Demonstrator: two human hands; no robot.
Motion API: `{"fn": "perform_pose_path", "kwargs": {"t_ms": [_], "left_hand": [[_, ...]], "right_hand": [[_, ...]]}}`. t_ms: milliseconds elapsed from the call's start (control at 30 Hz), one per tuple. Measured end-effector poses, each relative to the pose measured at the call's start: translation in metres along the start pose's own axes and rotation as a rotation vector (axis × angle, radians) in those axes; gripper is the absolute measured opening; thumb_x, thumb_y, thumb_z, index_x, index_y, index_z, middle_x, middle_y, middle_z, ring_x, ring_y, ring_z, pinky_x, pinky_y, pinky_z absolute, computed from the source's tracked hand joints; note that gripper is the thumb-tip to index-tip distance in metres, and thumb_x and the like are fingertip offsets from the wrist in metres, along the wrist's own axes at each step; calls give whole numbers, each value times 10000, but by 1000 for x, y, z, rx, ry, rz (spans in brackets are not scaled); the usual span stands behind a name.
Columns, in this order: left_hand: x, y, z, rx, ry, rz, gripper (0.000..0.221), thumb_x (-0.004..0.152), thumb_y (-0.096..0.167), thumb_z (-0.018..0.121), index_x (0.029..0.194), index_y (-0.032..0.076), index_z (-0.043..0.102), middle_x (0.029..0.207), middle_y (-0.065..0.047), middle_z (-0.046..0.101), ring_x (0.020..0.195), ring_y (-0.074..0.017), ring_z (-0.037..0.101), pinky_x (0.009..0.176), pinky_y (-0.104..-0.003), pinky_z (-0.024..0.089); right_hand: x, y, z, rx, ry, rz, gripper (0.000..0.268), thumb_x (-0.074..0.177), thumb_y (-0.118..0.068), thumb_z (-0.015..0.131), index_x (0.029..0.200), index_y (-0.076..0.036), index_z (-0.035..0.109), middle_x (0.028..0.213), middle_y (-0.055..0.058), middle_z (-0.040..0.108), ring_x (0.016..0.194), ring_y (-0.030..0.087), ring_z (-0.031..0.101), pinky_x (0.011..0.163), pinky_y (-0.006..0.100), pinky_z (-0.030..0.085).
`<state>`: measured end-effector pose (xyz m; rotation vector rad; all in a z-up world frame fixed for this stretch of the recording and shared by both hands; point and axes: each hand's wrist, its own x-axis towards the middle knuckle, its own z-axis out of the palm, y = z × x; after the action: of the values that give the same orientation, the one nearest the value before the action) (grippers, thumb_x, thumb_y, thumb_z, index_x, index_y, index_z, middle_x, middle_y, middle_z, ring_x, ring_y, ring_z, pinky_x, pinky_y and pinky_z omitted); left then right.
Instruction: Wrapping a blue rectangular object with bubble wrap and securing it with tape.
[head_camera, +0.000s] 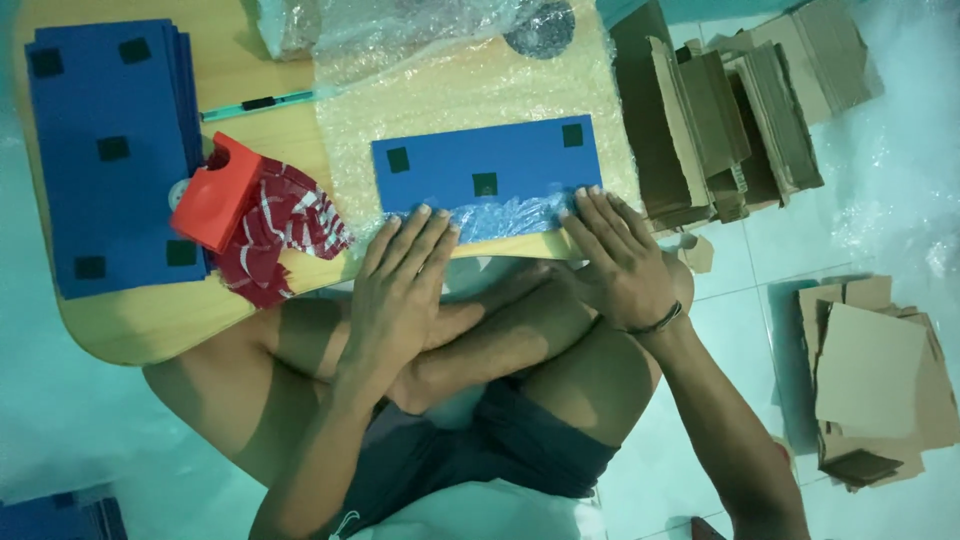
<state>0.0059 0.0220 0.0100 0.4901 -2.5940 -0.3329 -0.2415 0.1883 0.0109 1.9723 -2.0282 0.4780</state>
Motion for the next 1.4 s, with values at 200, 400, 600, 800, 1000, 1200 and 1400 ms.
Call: {"fn": "perform_pose_path", "kwargs": {"t_ms": [200, 400, 600, 800, 1000, 1200, 1400], "left_hand": [[-4, -15, 27, -18, 147, 62, 834, 794, 711, 762, 1309, 57, 716, 1393, -153, 672, 1335, -348, 596, 1156, -515, 415], [6, -6, -5, 28, 151, 155, 385, 956, 358, 714, 1218, 80, 763, 1240, -131, 749, 1135, -308, 689, 898, -406, 517], [1, 0, -20, -8, 160, 257, 263, 1020, 207, 646, 1175, 11, 727, 1202, -213, 727, 1085, -370, 701, 858, -425, 558], [-17, -7, -12, 0, 168, 269, 269, 995, 202, 683, 1213, 53, 738, 1226, -181, 745, 1143, -336, 711, 966, -442, 575], [-3, -10, -32, 15, 286, 266, 251, 995, 220, 669, 1116, 26, 771, 1197, -227, 762, 1106, -375, 737, 969, -500, 578], [-2, -12, -48, -120, 281, 249, 249, 1085, 55, 497, 1124, -54, 717, 1165, -296, 734, 1019, -400, 720, 950, -499, 574], [5, -38, -48, -312, 251, 289, 248, 1032, 185, 602, 1076, 26, 787, 1134, -190, 766, 1050, -409, 741, 909, -533, 562]], "right_hand": [[11, -4, -17, -66, 176, -146, 211, 915, -93, 742, 1115, -77, 805, 1182, 174, 778, 1071, 337, 757, 986, 443, 581], [4, -3, -30, -41, 147, -199, 97, 941, -52, 703, 940, -59, 800, 998, 158, 801, 918, 287, 776, 906, 404, 593], [5, -7, -49, 41, 204, -273, 188, 973, -50, 654, 871, -74, 810, 917, 130, 810, 859, 255, 777, 931, 429, 581], [-4, -15, -61, 169, 289, -265, 135, 958, -93, 723, 844, -65, 791, 888, 126, 805, 824, 264, 765, 932, 470, 592], [-11, -7, -74, 324, 299, -222, 24, 871, -36, 789, 894, -30, 783, 970, 184, 798, 814, 314, 747, 912, 530, 612], [-37, 6, -60, 545, 314, -40, 133, 805, 59, 822, 928, 19, 787, 1014, 224, 786, 858, 408, 761, 836, 584, 640], [-31, -2, -76, 635, 315, 130, 61, 873, -36, 788, 896, 20, 780, 962, 243, 778, 812, 449, 752, 790, 560, 635]]}}
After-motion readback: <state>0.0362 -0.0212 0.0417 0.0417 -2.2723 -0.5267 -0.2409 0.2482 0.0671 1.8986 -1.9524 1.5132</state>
